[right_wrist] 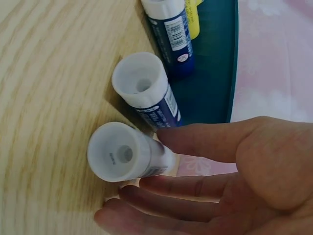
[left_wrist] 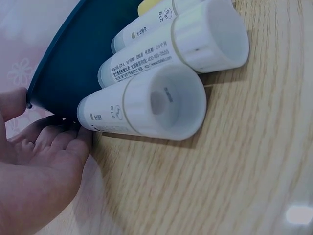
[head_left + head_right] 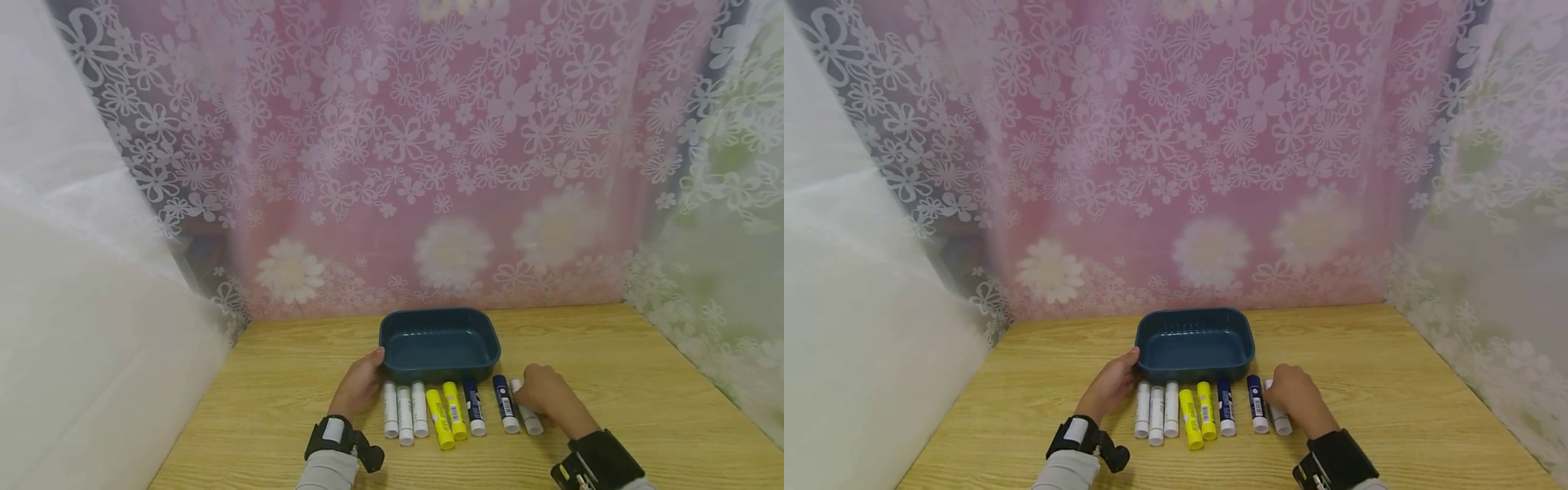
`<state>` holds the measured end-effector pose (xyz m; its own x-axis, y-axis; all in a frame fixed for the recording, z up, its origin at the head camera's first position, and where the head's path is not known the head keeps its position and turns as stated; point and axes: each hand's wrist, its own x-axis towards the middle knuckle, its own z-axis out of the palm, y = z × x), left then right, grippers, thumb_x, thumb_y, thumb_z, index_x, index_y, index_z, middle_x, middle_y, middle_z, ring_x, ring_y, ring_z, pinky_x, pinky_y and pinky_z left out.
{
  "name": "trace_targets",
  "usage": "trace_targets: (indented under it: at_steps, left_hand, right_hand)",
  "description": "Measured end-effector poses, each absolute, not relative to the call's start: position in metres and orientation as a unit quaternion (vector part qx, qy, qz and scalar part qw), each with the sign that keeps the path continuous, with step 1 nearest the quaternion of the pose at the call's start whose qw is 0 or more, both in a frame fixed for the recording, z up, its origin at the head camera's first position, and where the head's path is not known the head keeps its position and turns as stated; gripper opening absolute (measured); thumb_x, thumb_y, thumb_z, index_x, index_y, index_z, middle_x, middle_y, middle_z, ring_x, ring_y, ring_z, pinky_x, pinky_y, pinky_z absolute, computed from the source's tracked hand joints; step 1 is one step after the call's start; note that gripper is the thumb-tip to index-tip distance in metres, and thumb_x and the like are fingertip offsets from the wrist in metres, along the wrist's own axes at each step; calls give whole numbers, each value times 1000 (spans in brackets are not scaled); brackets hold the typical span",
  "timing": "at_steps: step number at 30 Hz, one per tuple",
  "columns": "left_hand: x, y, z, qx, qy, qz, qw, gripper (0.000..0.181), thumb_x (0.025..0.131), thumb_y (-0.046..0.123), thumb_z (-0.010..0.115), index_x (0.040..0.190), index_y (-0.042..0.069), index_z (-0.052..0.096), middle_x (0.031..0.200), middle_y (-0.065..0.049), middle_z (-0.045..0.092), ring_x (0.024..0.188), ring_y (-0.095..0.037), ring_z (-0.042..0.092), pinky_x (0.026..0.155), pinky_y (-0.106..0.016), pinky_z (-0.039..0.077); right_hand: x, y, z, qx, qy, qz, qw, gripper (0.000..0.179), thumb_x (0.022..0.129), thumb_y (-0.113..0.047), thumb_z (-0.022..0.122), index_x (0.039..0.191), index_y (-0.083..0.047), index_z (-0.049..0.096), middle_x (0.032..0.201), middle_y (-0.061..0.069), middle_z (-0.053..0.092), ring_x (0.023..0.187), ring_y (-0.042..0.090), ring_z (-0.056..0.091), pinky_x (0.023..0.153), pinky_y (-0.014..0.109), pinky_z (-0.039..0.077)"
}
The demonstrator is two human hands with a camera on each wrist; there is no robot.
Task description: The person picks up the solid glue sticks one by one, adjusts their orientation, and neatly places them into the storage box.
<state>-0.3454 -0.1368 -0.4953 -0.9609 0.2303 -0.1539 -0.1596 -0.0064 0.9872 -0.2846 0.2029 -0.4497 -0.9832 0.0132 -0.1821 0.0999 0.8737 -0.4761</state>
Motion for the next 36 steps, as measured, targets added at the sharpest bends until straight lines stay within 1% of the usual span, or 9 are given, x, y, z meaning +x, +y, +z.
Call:
trace_targets:
  at_steps: [3, 6, 11, 17, 26, 32, 36]
  left_hand:
    - [-345, -137, -495, 24, 691, 709, 137, 62, 112, 34, 36, 157, -6, 24, 164, -28, 22, 152, -47, 17, 123, -62, 15]
    - [-345, -137, -495, 24, 691, 709, 136, 62, 112, 34, 36, 157, -7, 25, 164, -28, 22, 152, -47, 17, 123, -62, 15]
    - [-345, -137, -496, 26, 691, 710, 136, 63, 111, 35, 37, 157, -6, 25, 164, -28, 22, 152, -47, 17, 123, -62, 16]
    - [-345, -137, -496, 25, 697, 705, 133, 62, 111, 36, 36, 157, -5, 27, 163, -27, 25, 151, -47, 20, 122, -63, 16]
    - [-344, -137, -494, 23, 696, 705, 134, 63, 111, 37, 37, 158, -4, 27, 164, -26, 23, 151, -48, 18, 123, -63, 16]
    - [-344, -137, -494, 22, 696, 706, 131, 62, 111, 36, 37, 157, -4, 27, 164, -26, 24, 151, -47, 20, 123, -62, 16]
    - [-344, -137, -495, 24, 693, 708, 134, 61, 111, 35, 37, 157, -4, 28, 164, -25, 25, 151, -46, 21, 123, -62, 16]
  right_hand:
    - [-286, 201, -449, 34, 964, -248, 96, 13, 83, -4, 64, 88, 7, 58, 71, 14, 58, 49, 22, 60, 40, 27, 47]
    - [-287, 200, -447, 37, 962, -249, 102, 19, 82, -3, 65, 93, 10, 58, 75, 15, 58, 53, 25, 62, 43, 31, 53]
    - [-288, 199, -447, 36, 960, -257, 109, 21, 82, -1, 64, 96, 13, 58, 78, 18, 57, 59, 28, 64, 46, 38, 57]
    - [-289, 199, -448, 32, 961, -255, 103, 20, 83, 0, 63, 96, 14, 57, 78, 18, 57, 58, 28, 64, 46, 37, 57]
    - [-290, 200, -449, 27, 963, -252, 87, 16, 83, 0, 61, 92, 12, 57, 76, 17, 57, 60, 27, 63, 45, 36, 56]
    - [-291, 200, -450, 29, 963, -255, 87, 23, 84, -1, 61, 99, 17, 58, 77, 18, 57, 61, 27, 63, 44, 36, 56]
    - [-289, 200, -450, 29, 962, -256, 85, 22, 84, 0, 61, 98, 16, 58, 77, 17, 57, 61, 27, 62, 44, 35, 56]
